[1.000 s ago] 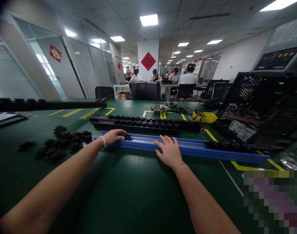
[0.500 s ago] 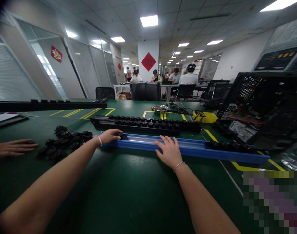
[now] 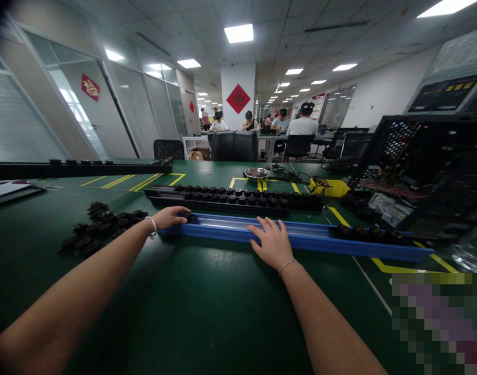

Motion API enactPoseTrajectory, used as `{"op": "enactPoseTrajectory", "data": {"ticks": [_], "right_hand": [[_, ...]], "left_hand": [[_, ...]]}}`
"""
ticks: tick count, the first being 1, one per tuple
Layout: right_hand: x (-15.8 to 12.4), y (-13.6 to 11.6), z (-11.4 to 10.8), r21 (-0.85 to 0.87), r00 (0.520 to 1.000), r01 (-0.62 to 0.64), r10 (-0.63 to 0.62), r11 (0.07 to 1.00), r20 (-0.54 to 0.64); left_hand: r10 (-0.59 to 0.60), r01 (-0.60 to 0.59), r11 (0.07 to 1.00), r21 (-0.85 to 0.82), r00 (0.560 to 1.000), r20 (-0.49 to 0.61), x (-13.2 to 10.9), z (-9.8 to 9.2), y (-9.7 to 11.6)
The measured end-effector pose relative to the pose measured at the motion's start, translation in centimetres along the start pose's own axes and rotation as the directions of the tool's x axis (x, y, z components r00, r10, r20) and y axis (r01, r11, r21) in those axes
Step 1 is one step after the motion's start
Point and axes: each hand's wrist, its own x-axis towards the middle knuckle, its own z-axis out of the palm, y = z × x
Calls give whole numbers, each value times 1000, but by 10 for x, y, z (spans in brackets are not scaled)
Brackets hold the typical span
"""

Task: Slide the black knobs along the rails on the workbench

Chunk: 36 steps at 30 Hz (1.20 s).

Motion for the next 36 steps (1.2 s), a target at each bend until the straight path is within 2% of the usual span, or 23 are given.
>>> {"op": "enactPoseTrajectory", "data": {"ticks": [36], "right_hand": [[0,1,1,4,1000,7,-7,1000,-5]], "left_hand": [[-81,81,997,15,997,-20,-13,-24,-24]]}}
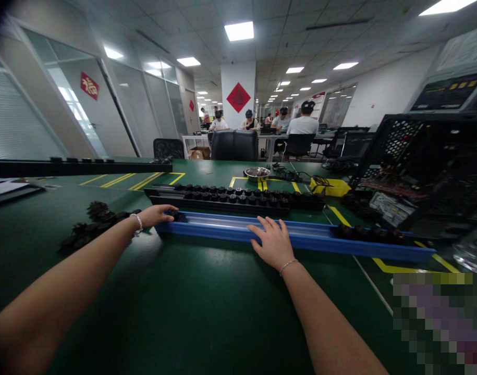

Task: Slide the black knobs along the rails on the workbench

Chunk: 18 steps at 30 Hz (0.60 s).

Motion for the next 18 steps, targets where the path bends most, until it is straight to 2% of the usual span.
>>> {"op": "enactPoseTrajectory", "data": {"ticks": [9,14,18], "right_hand": [[0,0,0,0,1000,2,-2,1000,-7],[0,0,1,0,1000,2,-2,1000,-8],[0,0,1,1,1000,3,-3,1000,-13]], "left_hand": [[-42,42,999,-20,998,-37,-1,-3,-11],[-14,10,998,-63,998,-64,-1,-3,-17],[-42,35,995,-95,996,-74,-1,-2,-24]]}}
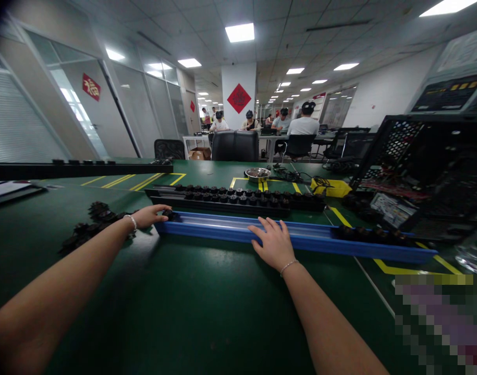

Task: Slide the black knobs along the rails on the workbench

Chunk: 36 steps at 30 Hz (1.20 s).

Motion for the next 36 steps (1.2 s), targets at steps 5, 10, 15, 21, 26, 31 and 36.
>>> {"op": "enactPoseTrajectory", "data": {"ticks": [5,10,15,21,26,31,36], "right_hand": [[0,1,1,-9,1000,4,-4,1000,-6],[0,0,-1,-4,1000,-4,4,1000,19],[0,0,-1,3,1000,-13,13,1000,24],[0,0,0,1,1000,-17,17,1000,19],[1,-1,-3,3,1000,-14,14,1000,26],[0,-1,-3,7,1000,-15,15,1000,18],[0,-1,-4,12,1000,-17,17,1000,24]], "left_hand": [[-53,53,998,-42,998,20,-3,0,-1],[-87,88,996,-12,996,22,-6,0,0],[-100,100,995,-14,995,-20,-8,1,-1],[-98,98,995,2,993,-68,-11,1,-1],[-109,111,994,21,991,-75,-11,2,-2],[-93,96,994,50,993,-68,-11,4,-3],[-75,83,993,85,993,-89,-10,6,-3]]}}
